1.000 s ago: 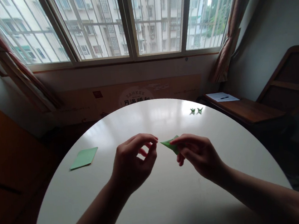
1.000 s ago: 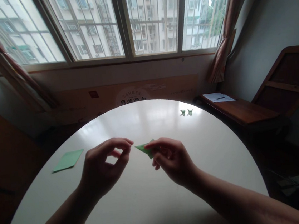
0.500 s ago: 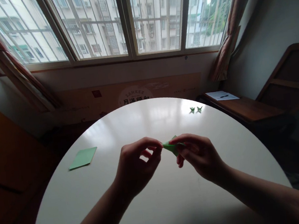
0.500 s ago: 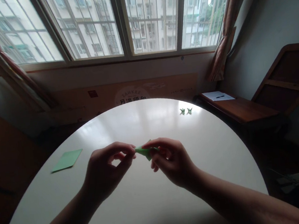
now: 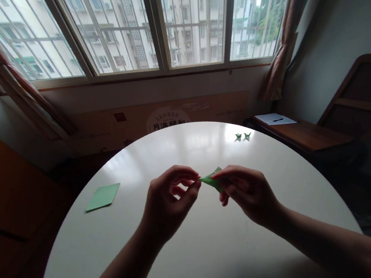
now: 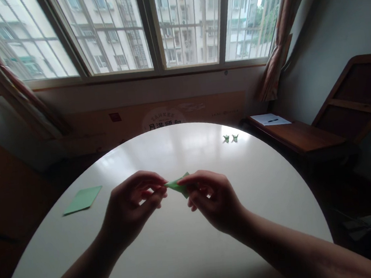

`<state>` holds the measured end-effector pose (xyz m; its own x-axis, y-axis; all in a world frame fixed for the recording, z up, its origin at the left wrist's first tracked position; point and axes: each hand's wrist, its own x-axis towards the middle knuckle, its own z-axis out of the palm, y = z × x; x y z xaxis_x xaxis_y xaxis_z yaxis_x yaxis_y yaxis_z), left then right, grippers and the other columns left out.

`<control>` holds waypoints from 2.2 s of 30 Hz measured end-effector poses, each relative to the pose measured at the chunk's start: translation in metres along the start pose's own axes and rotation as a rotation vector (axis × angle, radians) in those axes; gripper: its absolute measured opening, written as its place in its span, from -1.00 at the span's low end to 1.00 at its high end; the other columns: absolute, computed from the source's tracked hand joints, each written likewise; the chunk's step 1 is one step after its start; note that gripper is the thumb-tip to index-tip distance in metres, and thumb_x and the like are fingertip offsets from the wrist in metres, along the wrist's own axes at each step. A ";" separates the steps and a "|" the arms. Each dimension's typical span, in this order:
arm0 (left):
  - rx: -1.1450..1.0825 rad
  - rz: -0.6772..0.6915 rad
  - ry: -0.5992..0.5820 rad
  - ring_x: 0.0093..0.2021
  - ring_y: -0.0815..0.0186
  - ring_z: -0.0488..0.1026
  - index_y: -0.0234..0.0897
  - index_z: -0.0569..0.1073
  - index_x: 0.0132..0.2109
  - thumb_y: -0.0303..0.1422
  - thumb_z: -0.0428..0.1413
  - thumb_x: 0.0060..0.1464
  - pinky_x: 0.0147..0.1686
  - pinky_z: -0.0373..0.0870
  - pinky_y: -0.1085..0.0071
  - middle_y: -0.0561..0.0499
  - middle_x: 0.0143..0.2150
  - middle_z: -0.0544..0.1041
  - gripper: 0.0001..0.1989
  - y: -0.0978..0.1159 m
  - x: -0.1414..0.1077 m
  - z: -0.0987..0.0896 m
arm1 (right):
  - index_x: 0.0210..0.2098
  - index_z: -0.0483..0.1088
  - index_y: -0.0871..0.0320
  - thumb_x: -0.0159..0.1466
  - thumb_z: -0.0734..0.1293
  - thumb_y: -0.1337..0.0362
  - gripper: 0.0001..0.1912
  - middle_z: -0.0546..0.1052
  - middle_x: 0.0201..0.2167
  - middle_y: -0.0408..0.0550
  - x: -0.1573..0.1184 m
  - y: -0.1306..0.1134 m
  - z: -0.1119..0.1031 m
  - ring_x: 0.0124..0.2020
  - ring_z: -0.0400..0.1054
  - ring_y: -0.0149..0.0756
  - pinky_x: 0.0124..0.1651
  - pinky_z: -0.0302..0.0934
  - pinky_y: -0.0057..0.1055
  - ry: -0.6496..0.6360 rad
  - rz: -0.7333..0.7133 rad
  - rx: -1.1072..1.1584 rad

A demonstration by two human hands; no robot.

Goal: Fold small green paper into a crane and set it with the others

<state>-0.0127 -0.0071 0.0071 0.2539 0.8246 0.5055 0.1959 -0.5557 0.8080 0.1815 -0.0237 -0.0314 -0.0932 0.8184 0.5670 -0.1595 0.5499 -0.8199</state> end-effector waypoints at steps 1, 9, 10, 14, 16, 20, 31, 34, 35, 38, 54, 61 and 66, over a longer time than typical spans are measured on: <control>-0.025 -0.009 -0.007 -0.37 0.28 0.57 -0.27 0.51 -0.25 -0.50 0.23 0.05 -0.51 0.48 0.48 0.01 -0.36 0.59 -0.91 -0.001 0.000 0.001 | -0.15 0.58 0.08 0.25 0.34 0.48 -0.73 0.53 -0.39 -0.12 0.000 0.000 0.000 -0.53 0.44 -0.37 -0.52 0.38 -0.42 0.002 0.002 0.003; 0.107 0.204 -0.029 -0.40 0.37 0.57 -0.28 0.54 -0.25 -0.55 0.20 0.10 -0.50 0.51 0.55 0.02 -0.32 0.64 -0.90 0.000 0.000 -0.002 | -0.08 0.57 0.04 0.25 0.32 0.54 -0.64 0.59 -0.35 -0.11 -0.001 -0.001 -0.001 -0.53 0.46 -0.39 -0.50 0.40 -0.45 -0.020 -0.012 -0.002; 0.141 0.263 -0.035 -0.40 0.38 0.57 -0.28 0.54 -0.25 -0.56 0.19 0.11 -0.49 0.51 0.56 0.02 -0.31 0.65 -0.89 0.001 0.000 -0.003 | -0.07 0.56 0.03 0.23 0.32 0.55 -0.62 0.60 -0.34 -0.11 -0.002 -0.001 -0.001 -0.53 0.46 -0.39 -0.50 0.41 -0.45 -0.023 -0.013 -0.002; 0.250 0.439 -0.051 -0.38 0.40 0.58 -0.29 0.54 -0.30 -0.62 0.19 0.09 -0.45 0.51 0.57 0.02 -0.31 0.66 -0.85 0.002 0.003 -0.008 | -0.09 0.58 0.04 0.20 0.32 0.56 -0.60 0.61 -0.33 -0.10 -0.001 0.001 -0.003 -0.54 0.44 -0.40 -0.51 0.40 -0.45 -0.040 0.020 0.040; 0.294 0.481 -0.061 -0.39 0.40 0.57 -0.30 0.55 -0.30 -0.62 0.20 0.08 -0.44 0.51 0.55 0.02 -0.32 0.66 -0.85 0.002 0.003 -0.010 | -0.11 0.59 0.04 0.21 0.31 0.55 -0.62 0.60 -0.38 -0.12 0.000 0.001 -0.002 -0.56 0.44 -0.40 -0.51 0.40 -0.45 -0.038 0.041 0.072; 0.333 0.481 -0.075 -0.40 0.38 0.55 -0.30 0.54 -0.30 -0.60 0.20 0.09 -0.44 0.50 0.52 0.00 -0.31 0.66 -0.88 0.002 0.004 -0.014 | -0.15 0.60 0.06 0.22 0.30 0.53 -0.65 0.56 -0.43 -0.13 0.002 0.002 -0.002 -0.58 0.43 -0.40 -0.53 0.39 -0.44 -0.028 0.043 0.098; -0.208 -0.331 -0.334 -0.49 0.33 0.45 -0.36 0.47 -0.35 -0.07 -0.03 0.26 -0.66 0.35 0.52 -0.08 -0.36 0.52 -0.56 -0.006 0.006 -0.002 | -0.12 0.58 0.08 0.28 0.30 0.56 -0.67 0.57 -0.32 -0.08 0.003 -0.002 -0.006 -0.44 0.44 -0.38 -0.45 0.38 -0.44 -0.059 -0.201 -0.240; -0.262 -0.363 -0.373 -0.51 0.34 0.43 -0.36 0.44 -0.38 -0.04 -0.03 0.24 -0.66 0.33 0.52 -0.05 -0.42 0.47 -0.54 -0.004 0.005 0.000 | -0.11 0.58 0.10 0.28 0.29 0.59 -0.65 0.58 -0.31 -0.07 0.003 -0.004 -0.006 -0.41 0.45 -0.40 -0.43 0.38 -0.46 -0.087 -0.274 -0.296; -0.264 -0.365 -0.379 -0.51 0.35 0.42 -0.35 0.43 -0.40 -0.06 -0.02 0.23 -0.66 0.32 0.52 -0.03 -0.44 0.46 -0.55 -0.003 0.004 0.000 | -0.11 0.57 0.10 0.27 0.29 0.60 -0.64 0.58 -0.31 -0.07 0.003 -0.005 -0.005 -0.41 0.45 -0.40 -0.43 0.38 -0.47 -0.099 -0.294 -0.304; -0.240 -0.351 -0.395 -0.54 0.37 0.39 -0.33 0.39 -0.43 -0.14 0.02 0.22 -0.65 0.32 0.52 0.03 -0.47 0.42 -0.63 0.000 0.004 -0.001 | -0.12 0.57 0.12 0.26 0.29 0.61 -0.64 0.57 -0.33 -0.07 0.003 -0.007 -0.004 -0.41 0.44 -0.41 -0.43 0.36 -0.48 -0.113 -0.321 -0.331; 0.212 -0.075 -0.241 -0.55 0.38 0.36 -0.30 0.45 -0.42 -0.33 -0.05 0.25 -0.54 0.27 0.48 0.08 -0.56 0.41 -0.69 0.003 0.004 -0.010 | -0.17 0.59 0.08 0.27 0.30 0.56 -0.68 0.57 -0.34 -0.08 0.002 -0.004 -0.003 -0.45 0.43 -0.39 -0.46 0.35 -0.46 -0.056 -0.175 -0.262; 0.098 -0.112 -0.328 -0.53 0.36 0.39 -0.31 0.48 -0.37 -0.25 0.00 0.27 -0.53 0.31 0.48 0.06 -0.54 0.43 -0.68 0.002 0.002 -0.003 | -0.16 0.59 0.08 0.26 0.29 0.57 -0.66 0.58 -0.32 -0.06 0.001 -0.004 -0.003 -0.43 0.44 -0.37 -0.45 0.37 -0.44 -0.094 -0.190 -0.245; 0.060 -0.152 -0.349 -0.51 0.37 0.41 -0.32 0.49 -0.37 -0.35 0.00 0.23 -0.53 0.33 0.50 0.04 -0.51 0.45 -0.74 0.003 0.004 -0.003 | -0.14 0.60 0.07 0.26 0.30 0.57 -0.65 0.57 -0.36 -0.07 0.002 -0.006 -0.002 -0.44 0.43 -0.37 -0.45 0.35 -0.45 -0.109 -0.226 -0.259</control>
<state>-0.0142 -0.0052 0.0128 0.5228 0.8182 0.2391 0.3087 -0.4432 0.8416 0.1843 -0.0249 -0.0258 -0.1904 0.6566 0.7298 0.0652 0.7502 -0.6580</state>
